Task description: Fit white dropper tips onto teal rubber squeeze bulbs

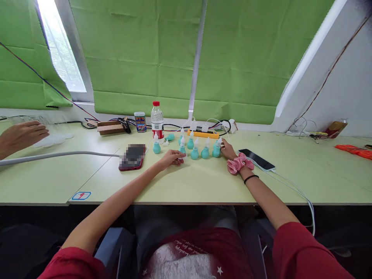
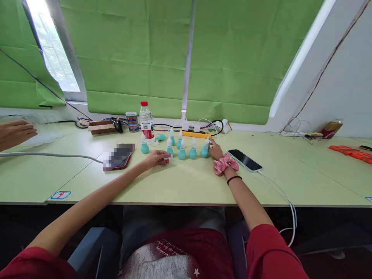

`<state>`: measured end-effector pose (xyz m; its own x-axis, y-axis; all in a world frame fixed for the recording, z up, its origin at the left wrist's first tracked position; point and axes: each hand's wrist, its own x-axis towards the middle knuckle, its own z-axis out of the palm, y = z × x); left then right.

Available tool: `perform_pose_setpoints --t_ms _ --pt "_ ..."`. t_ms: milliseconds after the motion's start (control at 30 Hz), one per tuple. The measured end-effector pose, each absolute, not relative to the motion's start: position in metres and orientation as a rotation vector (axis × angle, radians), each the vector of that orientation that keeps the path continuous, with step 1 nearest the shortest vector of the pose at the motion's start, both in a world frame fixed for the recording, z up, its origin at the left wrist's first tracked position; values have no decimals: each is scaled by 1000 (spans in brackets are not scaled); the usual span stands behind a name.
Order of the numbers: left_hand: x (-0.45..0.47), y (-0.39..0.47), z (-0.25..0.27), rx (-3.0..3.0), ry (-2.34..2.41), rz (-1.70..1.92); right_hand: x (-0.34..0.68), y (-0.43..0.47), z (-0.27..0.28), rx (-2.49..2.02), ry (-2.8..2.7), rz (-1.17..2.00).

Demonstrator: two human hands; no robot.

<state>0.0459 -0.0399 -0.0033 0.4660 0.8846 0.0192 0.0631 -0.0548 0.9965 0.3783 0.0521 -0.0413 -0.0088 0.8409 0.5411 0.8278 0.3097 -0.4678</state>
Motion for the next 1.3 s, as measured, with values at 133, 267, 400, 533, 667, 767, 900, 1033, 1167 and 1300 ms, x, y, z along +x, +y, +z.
perform_pose_setpoints --t_ms 133,267,400,533,667,767,900,1033,1167,1300 --pt "46 -37 -6 1485 862 834 381 53 -41 -1386 -1934 65" --pt "46 -35 -7 1489 865 836 382 53 -40 -1435 -1887 56" --pt "47 -36 -6 1488 870 839 381 52 -39 -1472 -1823 0" --pt "47 -36 -7 1490 870 851 380 48 -35 -1477 -1787 -85" --pt "45 -34 -8 1484 836 870 376 41 -27 -1443 -1656 -192" --pt "45 -35 -7 1472 826 877 369 34 -17 -1354 -1502 -275" --pt "46 -38 -6 1483 843 869 355 19 2 -1192 -1263 -286" --pt "46 -36 -7 1487 877 885 331 -2 18 -1021 -1244 -311" --pt "43 -33 -8 1469 842 938 289 -28 21 -926 -1466 -337" --pt "40 -31 -6 1431 766 961 246 -49 10 -830 -1844 -336"
